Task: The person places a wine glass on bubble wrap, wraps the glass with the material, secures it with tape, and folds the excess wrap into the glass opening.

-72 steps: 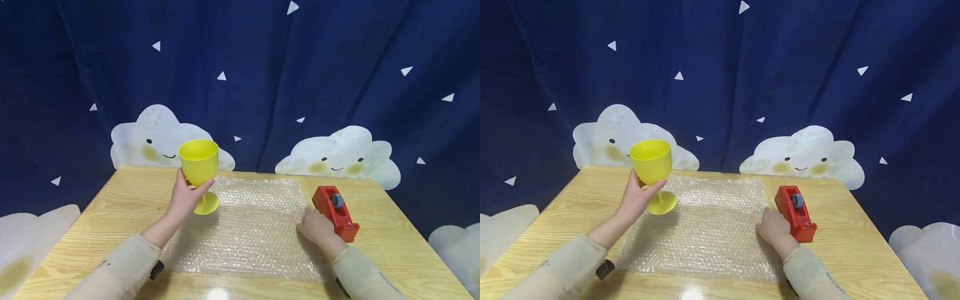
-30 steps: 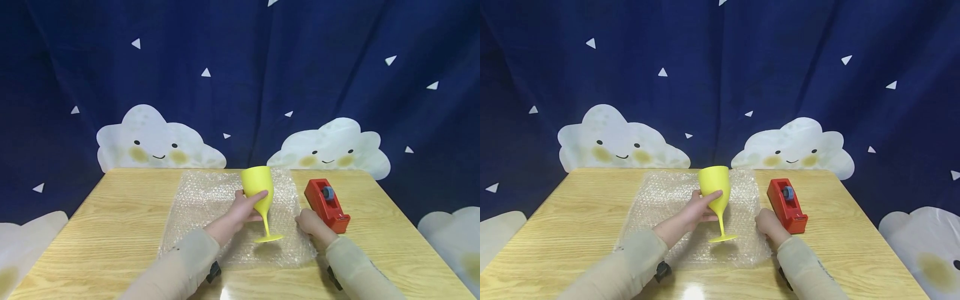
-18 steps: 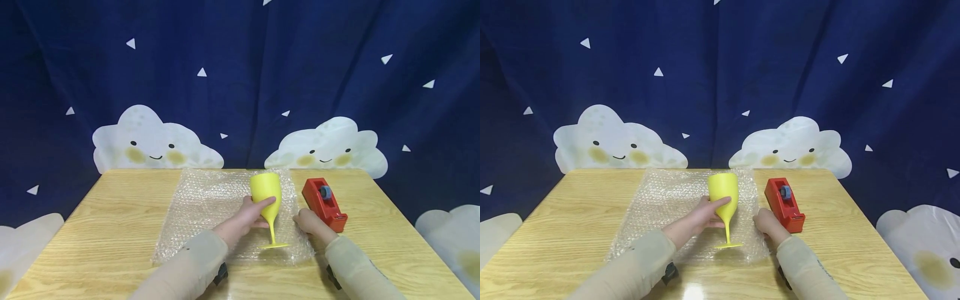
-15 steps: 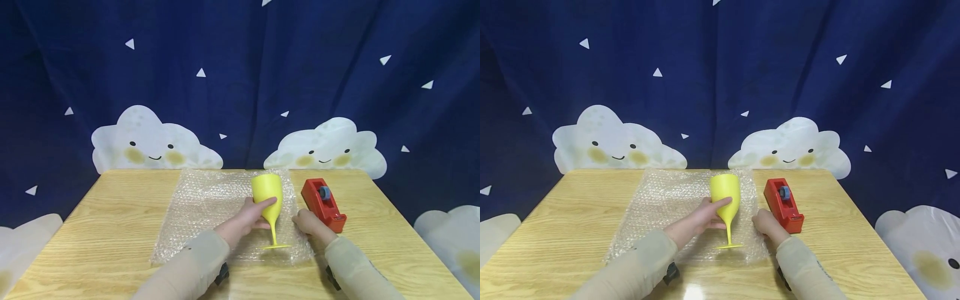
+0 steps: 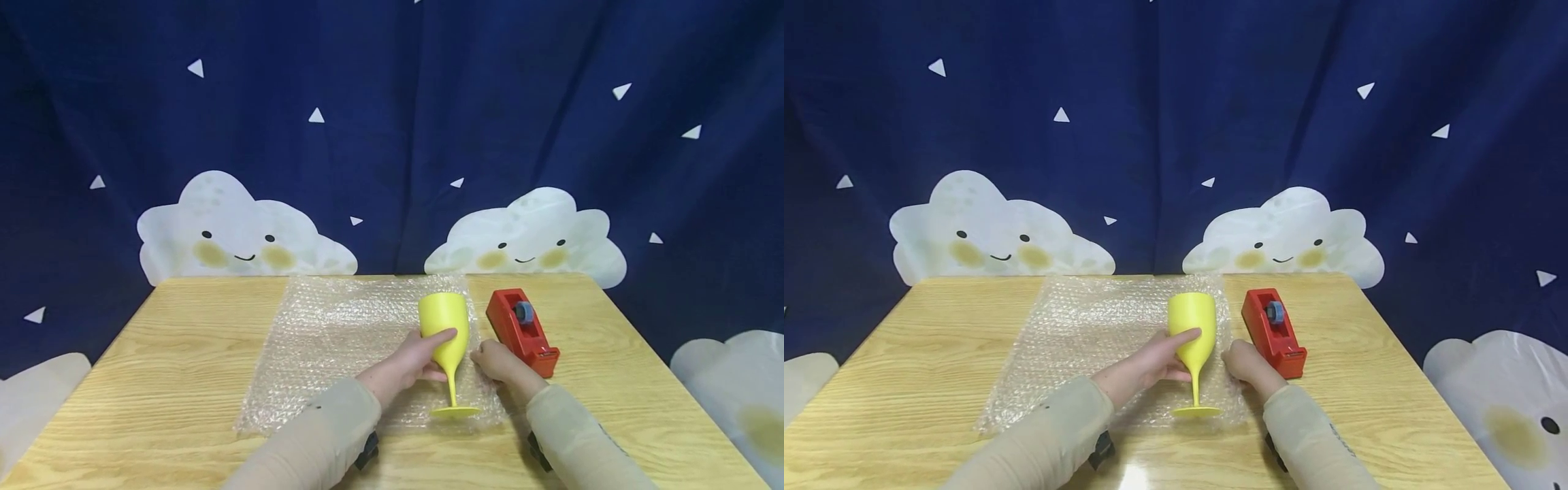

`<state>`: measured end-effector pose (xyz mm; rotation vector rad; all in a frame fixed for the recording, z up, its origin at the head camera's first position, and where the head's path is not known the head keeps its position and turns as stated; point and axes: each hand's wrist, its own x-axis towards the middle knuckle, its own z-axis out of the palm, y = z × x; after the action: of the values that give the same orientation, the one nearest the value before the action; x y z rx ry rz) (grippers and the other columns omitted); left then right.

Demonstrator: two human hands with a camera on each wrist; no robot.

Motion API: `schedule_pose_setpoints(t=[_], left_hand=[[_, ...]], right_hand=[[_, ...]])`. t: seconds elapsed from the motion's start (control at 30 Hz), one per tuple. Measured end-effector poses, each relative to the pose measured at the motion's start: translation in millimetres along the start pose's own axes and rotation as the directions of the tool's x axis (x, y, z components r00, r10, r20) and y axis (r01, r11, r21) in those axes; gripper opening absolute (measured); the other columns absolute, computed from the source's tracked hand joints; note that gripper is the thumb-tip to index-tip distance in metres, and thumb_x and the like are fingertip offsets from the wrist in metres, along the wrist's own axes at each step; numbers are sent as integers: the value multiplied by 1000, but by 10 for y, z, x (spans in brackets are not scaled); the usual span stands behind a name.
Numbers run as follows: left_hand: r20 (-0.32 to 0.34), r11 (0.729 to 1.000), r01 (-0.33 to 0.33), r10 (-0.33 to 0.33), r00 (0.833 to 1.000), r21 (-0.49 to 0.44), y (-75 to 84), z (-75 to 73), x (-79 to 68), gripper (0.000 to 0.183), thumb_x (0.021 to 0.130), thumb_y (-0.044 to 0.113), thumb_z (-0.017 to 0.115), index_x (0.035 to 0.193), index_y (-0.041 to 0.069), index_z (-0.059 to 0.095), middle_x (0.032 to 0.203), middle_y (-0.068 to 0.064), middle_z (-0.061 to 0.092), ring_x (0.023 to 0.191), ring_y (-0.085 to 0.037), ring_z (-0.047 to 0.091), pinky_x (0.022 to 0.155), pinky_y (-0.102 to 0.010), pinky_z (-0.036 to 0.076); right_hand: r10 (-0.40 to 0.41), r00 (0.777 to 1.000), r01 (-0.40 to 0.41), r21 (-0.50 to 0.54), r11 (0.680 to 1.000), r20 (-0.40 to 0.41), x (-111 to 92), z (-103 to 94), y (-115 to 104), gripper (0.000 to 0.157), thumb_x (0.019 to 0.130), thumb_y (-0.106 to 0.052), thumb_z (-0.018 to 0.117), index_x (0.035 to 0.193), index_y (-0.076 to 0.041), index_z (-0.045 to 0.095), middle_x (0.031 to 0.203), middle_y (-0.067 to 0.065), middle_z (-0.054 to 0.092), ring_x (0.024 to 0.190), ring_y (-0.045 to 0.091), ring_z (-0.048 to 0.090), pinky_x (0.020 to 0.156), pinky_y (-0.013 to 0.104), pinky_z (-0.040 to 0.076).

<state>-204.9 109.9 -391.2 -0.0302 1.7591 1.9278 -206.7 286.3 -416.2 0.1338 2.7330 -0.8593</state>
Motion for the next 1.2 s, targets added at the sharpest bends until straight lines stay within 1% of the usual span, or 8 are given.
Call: schedule_pose_setpoints(t=[0.2, 0.43, 0.53, 0.67, 0.8, 0.9, 1.07, 1.2], left_hand=[[-10, 1000, 3, -3, 1000, 19, -38, -8, 37, 62, 86, 38, 62, 127, -1, 39, 96, -17, 62, 75, -23, 66, 62, -32, 58], [-73, 999, 42, -40, 997, 29, -99, -49, 89, 74, 85, 38, 64, 131, -7, 28, 100, -20, 58, 83, -28, 67, 67, -33, 58], [-66, 998, 34, -31, 997, 48, -114, -70, 112, 69, 85, 39, 63, 128, -6, 34, 101, -18, 60, 83, -25, 67, 69, -33, 58], [-66, 995, 34, -28, 997, 93, -121, -76, 127, 63, 86, 42, 61, 122, -5, 41, 95, -14, 62, 73, -19, 65, 67, -30, 57], [-82, 989, 50, -39, 996, 137, -127, -72, 135, 62, 86, 46, 60, 119, -4, 44, 87, -9, 60, 59, -12, 59, 58, -25, 56], [-89, 986, 54, -41, 995, 155, -131, -62, 138, 62, 86, 47, 60, 119, -3, 44, 85, -7, 58, 55, -10, 55, 54, -21, 54], [-108, 987, 47, -31, 994, 153, -133, -51, 128, 71, 85, 47, 62, 130, -1, 34, 90, -9, 57, 58, -11, 55, 50, -20, 52], [-131, 985, 16, 7, 991, 173, -124, -67, 124, 81, 85, 44, 63, 140, 2, 22, 108, -15, 57, 64, -14, 57, 48, -21, 51]], right_hand=[[10, 1000, -10, 31, 999, 13, -1, 5, -31, 26, 95, -10, 44, 70, -4, 48, 50, 0, 42, 39, 8, 41, 38, 19, 35], [-20, 1000, 20, -17, 1000, -6, 17, 16, -10, 26, 94, -11, 43, 69, -6, 47, 53, 0, 42, 42, 10, 40, 39, 21, 36], [-23, 1000, 23, -26, 999, -5, 22, 16, -8, 26, 94, -11, 44, 69, -6, 47, 53, 0, 43, 43, 11, 40, 40, 22, 36], [-9, 1000, 9, -17, 1000, 0, 26, 18, -15, 25, 94, -12, 44, 70, -5, 47, 52, 0, 42, 42, 10, 39, 39, 21, 34], [2, 1000, -2, -6, 1000, 5, 26, 22, -15, 26, 95, -11, 43, 70, -5, 46, 51, -1, 41, 40, 9, 38, 38, 19, 33], [4, 1000, -4, -5, 1000, 4, 20, 21, -12, 26, 95, -11, 43, 69, -5, 46, 51, 0, 41, 40, 9, 38, 37, 19, 33], [6, 1000, -6, 6, 1000, 6, 14, 13, 7, 26, 94, -12, 43, 69, -6, 47, 53, 0, 42, 41, 10, 39, 39, 20, 34], [42, 999, -42, 76, 996, 11, 11, 8, 33, 28, 91, -17, 49, 64, -9, 47, 51, -1, 42, 42, 10, 38, 40, 20, 33]])
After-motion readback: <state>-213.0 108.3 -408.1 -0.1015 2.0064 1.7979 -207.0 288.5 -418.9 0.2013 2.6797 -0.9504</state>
